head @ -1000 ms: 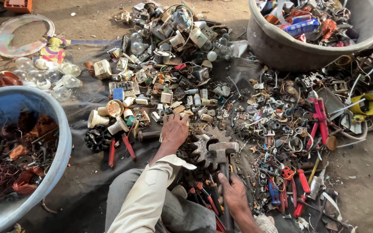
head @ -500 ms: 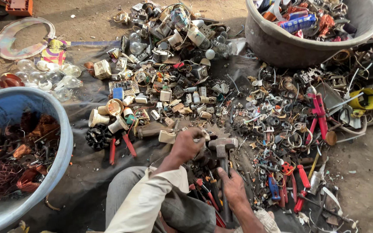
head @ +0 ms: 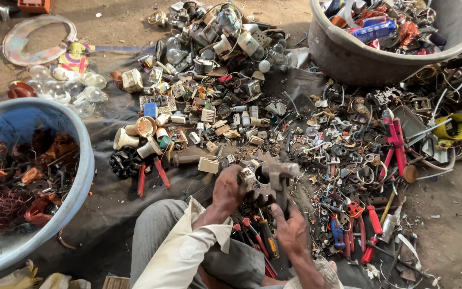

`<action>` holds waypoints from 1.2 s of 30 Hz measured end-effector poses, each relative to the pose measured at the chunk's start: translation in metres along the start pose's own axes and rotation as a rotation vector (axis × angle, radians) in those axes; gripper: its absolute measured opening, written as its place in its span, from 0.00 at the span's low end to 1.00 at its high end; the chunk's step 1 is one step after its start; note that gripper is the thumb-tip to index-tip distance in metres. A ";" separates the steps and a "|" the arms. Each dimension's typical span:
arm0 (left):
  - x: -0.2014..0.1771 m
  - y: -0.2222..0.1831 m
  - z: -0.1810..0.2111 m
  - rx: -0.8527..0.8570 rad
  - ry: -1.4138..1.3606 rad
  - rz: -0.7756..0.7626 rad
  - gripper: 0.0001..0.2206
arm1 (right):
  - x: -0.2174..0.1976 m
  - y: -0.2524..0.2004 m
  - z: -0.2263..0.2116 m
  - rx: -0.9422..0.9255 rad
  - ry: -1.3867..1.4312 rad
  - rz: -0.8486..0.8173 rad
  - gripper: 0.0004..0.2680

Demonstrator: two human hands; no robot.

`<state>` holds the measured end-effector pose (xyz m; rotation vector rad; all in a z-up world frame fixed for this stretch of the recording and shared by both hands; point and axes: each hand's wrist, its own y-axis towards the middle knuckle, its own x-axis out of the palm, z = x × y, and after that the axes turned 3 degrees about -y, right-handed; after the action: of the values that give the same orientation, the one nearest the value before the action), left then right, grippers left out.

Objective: The person uses a hammer and a pair of pliers to strike and pull apart components from a metal gear assembly while sitting among scrap electronics and copper wire.

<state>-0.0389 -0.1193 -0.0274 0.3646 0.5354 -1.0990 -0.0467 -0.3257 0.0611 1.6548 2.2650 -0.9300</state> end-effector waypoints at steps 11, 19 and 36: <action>-0.018 -0.016 0.029 0.069 -0.028 0.118 0.23 | 0.007 0.024 0.000 -0.086 -0.552 -0.058 0.25; -0.005 -0.005 0.009 0.117 0.060 0.185 0.19 | 0.005 0.023 0.007 -0.008 -0.433 -0.100 0.23; -0.004 0.001 0.009 -0.029 -0.054 0.028 0.11 | 0.002 0.014 -0.012 -0.237 -0.248 0.032 0.23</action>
<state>-0.0371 -0.1207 -0.0182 0.3160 0.4968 -1.0702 -0.0320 -0.3152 0.0643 1.3882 2.0852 -0.7763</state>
